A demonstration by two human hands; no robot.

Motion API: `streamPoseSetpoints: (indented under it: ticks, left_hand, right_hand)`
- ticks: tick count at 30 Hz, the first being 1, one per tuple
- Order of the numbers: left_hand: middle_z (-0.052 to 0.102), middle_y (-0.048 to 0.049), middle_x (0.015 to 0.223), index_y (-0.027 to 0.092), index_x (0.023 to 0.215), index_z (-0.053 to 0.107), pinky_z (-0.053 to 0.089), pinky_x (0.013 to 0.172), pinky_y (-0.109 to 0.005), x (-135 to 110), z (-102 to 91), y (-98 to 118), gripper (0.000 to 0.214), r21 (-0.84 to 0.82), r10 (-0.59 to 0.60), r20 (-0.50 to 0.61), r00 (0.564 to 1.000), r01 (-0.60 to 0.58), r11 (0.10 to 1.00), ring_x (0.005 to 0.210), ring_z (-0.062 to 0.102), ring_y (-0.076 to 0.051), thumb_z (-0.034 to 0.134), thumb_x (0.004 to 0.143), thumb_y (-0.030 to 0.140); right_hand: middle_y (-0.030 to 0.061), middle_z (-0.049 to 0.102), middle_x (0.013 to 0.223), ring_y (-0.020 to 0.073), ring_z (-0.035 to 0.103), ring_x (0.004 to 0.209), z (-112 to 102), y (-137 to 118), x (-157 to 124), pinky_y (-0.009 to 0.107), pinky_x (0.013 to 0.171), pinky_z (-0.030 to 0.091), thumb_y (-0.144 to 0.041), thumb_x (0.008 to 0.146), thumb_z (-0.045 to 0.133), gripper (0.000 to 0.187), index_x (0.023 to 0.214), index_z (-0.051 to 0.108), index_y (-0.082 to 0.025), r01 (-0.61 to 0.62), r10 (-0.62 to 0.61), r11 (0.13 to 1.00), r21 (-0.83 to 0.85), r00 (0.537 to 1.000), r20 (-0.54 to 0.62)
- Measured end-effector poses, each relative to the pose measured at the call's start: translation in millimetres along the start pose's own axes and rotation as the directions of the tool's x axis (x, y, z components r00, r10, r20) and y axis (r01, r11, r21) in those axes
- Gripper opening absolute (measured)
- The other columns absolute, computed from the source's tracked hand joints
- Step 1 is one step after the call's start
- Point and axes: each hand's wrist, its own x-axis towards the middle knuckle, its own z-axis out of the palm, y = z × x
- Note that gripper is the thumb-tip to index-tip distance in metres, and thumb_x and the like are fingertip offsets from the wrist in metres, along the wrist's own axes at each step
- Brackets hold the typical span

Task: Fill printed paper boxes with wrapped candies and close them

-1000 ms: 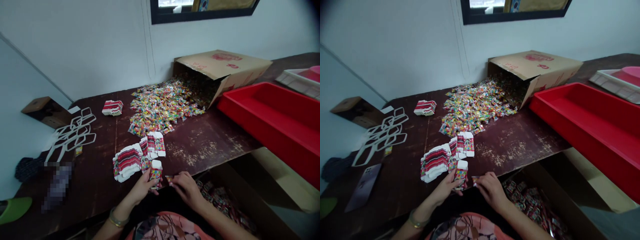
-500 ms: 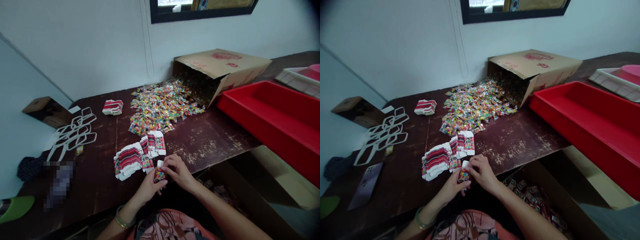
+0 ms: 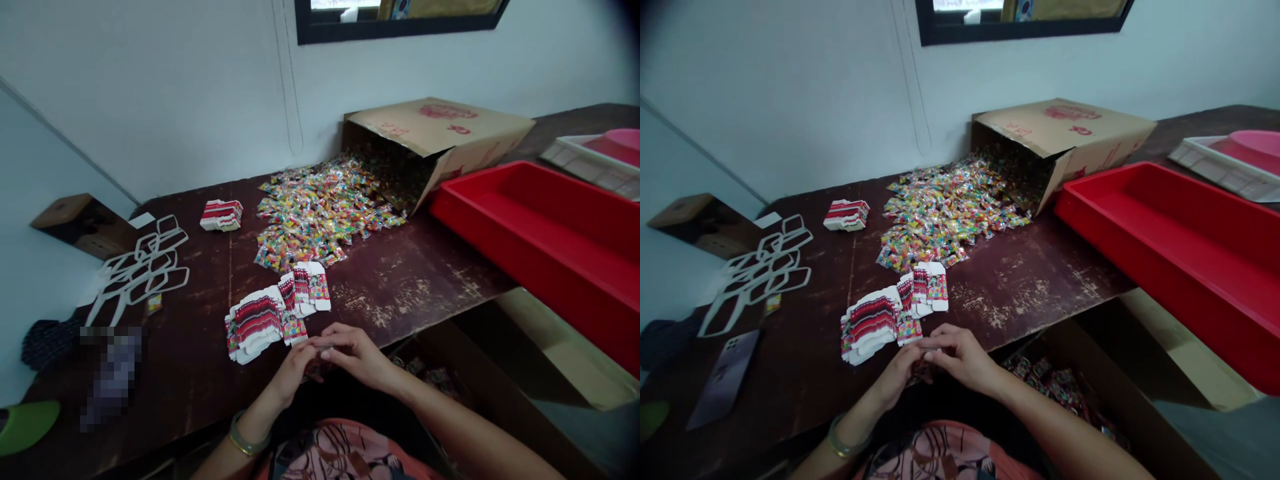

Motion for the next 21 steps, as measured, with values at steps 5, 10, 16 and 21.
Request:
streamPoseSetpoints:
  ticks: [5, 10, 16, 21]
  left_hand:
    - [0.064, -0.0064, 0.096, 0.017, 0.109, 0.064, 0.051, 0.067, -0.031, -2, -1.7, 1, 0.036, -0.150, 0.049, 0.125, 0.991, -0.030, 0.988, 0.091, 0.057, -0.022, 0.055, 0.080, 0.037]
    - [0.057, -0.0040, 0.088, 0.015, 0.111, 0.062, 0.048, 0.062, -0.027, -3, -3.8, -4, 0.037, 0.051, 0.074, 0.155, 0.985, -0.083, 0.995, 0.080, 0.053, -0.018, 0.062, 0.080, 0.035]
    - [0.058, -0.0049, 0.096, 0.017, 0.117, 0.059, 0.047, 0.063, -0.025, 2, -11.2, 1, 0.041, 0.100, 0.003, 0.307, 0.952, -0.035, 0.994, 0.088, 0.055, -0.019, 0.064, 0.081, 0.037]
    - [0.060, -0.0070, 0.101, 0.018, 0.122, 0.055, 0.050, 0.063, -0.028, 2, -8.7, 1, 0.044, -0.070, -0.040, 0.282, 0.959, 0.062, 0.996, 0.087, 0.060, -0.020, 0.063, 0.083, 0.038]
  right_hand:
    - [0.0058, 0.069, 0.098, 0.0172, 0.064, 0.091, -4, -10, 3, 0.029, 0.083, 0.049, -0.034, 0.086, 0.064, 0.021, 0.101, 0.074, -0.023, 0.046, -0.051, 0.996, -0.076, 0.996, -0.068]
    - [0.0058, 0.070, 0.091, 0.0166, 0.065, 0.077, -4, 13, 4, 0.027, 0.066, 0.053, -0.039, 0.076, 0.073, 0.023, 0.089, 0.077, -0.020, -0.097, 0.109, 0.991, 0.096, 0.986, -0.125]
    - [0.0057, 0.070, 0.090, 0.0161, 0.065, 0.081, -11, 23, -4, 0.026, 0.071, 0.052, -0.036, 0.079, 0.071, 0.018, 0.086, 0.077, -0.021, -0.072, 0.084, 0.993, 0.097, 0.989, -0.125]
    - [0.0074, 0.067, 0.104, 0.0175, 0.060, 0.093, -6, 10, -6, 0.031, 0.082, 0.049, -0.031, 0.088, 0.061, 0.024, 0.110, 0.071, -0.025, 0.190, -0.220, 0.939, -0.288, 0.972, -0.077]
